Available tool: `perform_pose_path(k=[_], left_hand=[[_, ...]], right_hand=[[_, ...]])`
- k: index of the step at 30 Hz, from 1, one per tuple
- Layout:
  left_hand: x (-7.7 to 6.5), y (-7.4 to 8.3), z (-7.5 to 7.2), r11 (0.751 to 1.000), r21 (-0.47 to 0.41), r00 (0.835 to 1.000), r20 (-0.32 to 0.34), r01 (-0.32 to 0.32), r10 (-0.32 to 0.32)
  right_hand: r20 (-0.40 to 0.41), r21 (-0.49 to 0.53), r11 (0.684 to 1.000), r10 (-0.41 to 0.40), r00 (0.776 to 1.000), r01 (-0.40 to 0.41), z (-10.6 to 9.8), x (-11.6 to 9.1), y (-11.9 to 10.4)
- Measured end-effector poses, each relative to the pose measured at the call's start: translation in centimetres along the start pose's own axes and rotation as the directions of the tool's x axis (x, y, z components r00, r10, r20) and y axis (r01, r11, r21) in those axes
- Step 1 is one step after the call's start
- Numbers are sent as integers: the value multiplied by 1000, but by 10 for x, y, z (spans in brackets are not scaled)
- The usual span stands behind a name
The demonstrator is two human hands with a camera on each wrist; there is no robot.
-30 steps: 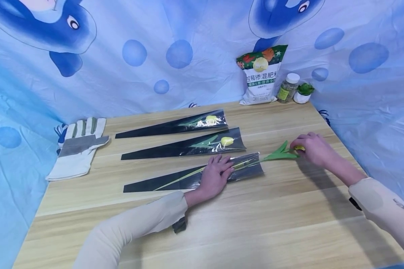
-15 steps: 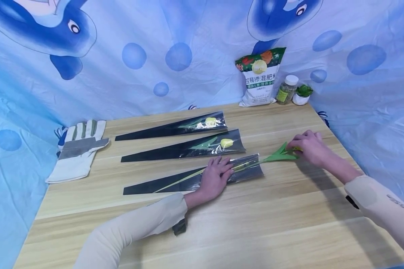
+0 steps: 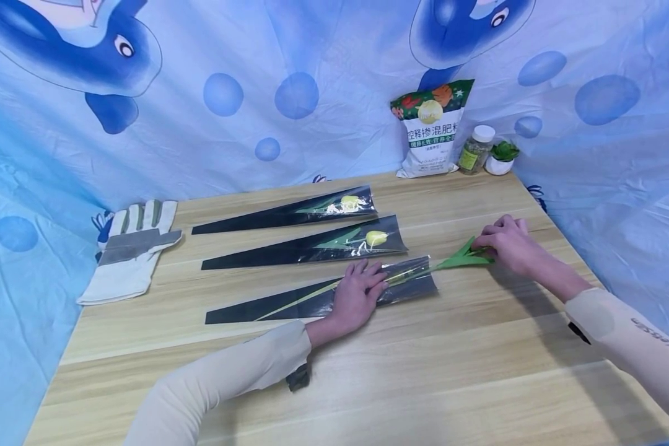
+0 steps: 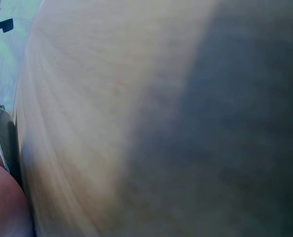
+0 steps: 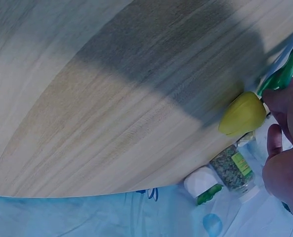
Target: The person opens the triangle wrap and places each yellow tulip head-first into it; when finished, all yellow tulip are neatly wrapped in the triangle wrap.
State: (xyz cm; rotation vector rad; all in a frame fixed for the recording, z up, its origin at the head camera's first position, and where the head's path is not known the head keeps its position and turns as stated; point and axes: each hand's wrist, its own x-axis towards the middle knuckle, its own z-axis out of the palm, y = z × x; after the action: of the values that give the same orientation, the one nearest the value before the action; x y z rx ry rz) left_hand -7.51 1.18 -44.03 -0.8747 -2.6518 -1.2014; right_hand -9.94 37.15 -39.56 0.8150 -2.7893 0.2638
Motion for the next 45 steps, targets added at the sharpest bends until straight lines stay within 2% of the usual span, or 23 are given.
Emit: perform_pose_path(k=[8,16,26,33,38,45], left_hand=[[0,1,0,1000,-2,1000,-1,-10,10],[0,0,1,1000,-5,1000,10,2,-2],[1,1,1,999,34,999,-7,-36,36],[1,3,1,999,42,1000,-5,-25,26],[2,6,1,1000,22,1000,6,-1,1],[2,8,2,999,34,1000,-15,-11,12]], right_hand=[[-75,2,999,-45,996,45,-2,-2,-2],[-82,8,997,-75,994,76,-6,0,-16],[-110,53,992,-106,988,112,-6,-1,-31],[-132,73,989,-121,984,131,-5,0,-40],[-147,101,987,-112,983,128,-2,3,-52],[-160,189,979,-47,986,77,8,5,-65]])
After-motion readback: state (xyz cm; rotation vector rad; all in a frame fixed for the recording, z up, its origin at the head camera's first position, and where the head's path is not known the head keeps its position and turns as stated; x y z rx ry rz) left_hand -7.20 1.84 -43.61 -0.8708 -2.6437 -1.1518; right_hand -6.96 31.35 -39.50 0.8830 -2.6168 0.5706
